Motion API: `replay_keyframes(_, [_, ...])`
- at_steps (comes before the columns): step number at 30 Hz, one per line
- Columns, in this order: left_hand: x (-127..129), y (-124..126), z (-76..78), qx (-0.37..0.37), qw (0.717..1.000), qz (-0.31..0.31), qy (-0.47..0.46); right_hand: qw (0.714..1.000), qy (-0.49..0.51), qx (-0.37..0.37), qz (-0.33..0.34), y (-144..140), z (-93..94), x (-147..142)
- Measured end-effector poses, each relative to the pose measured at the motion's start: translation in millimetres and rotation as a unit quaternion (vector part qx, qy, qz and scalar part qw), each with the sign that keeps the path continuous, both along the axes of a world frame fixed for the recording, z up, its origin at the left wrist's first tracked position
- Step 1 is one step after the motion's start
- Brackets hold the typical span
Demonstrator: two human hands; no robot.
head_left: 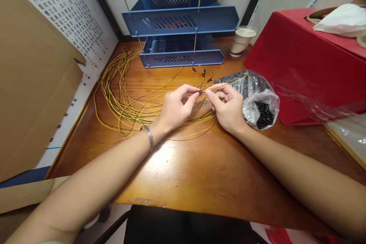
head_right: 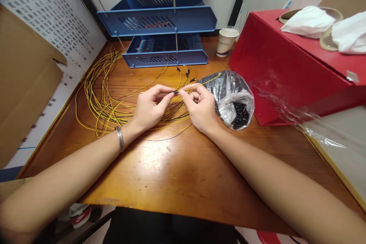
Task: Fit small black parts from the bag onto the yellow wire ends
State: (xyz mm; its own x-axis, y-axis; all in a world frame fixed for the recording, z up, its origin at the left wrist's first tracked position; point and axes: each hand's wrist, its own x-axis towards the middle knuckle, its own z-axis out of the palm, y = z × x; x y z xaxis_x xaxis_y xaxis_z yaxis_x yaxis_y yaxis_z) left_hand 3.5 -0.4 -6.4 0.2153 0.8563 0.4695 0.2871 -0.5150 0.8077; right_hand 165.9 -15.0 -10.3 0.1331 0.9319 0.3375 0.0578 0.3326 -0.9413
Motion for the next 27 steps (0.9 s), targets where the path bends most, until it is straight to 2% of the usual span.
replay_keyframes(3, [-0.4, 0.8, -0.3, -0.002, 1.0, 0.011, 0.007, 1.0, 0.016, -0.006, -0.004, 1.2, -0.6, 0.1])
replay_keyframes(10, [0.5, -1.9, 1.2, -0.01, 1.0, -0.016, -0.004, 1.0, -0.008, -0.012, 0.019, 1.5, -1.1, 0.8])
replay_keyframes(18, [-0.3, -0.2, 0.4, -0.002, 0.999, 0.041, 0.027, 1.0, -0.011, -0.012, 0.004, 1.2, -0.1, -0.4])
replay_keyframes(24, [-0.8, -1.0, 1.8, 0.0, 0.999, 0.005, 0.032, 0.999, -0.029, -0.024, 0.013, 1.9, -0.8, 0.5])
replay_keyframes(27, [-0.6, -0.3, 1.4, -0.002, 0.999, 0.021, 0.034, 0.999, -0.027, -0.019, 0.007, 1.0, 0.0, 0.5])
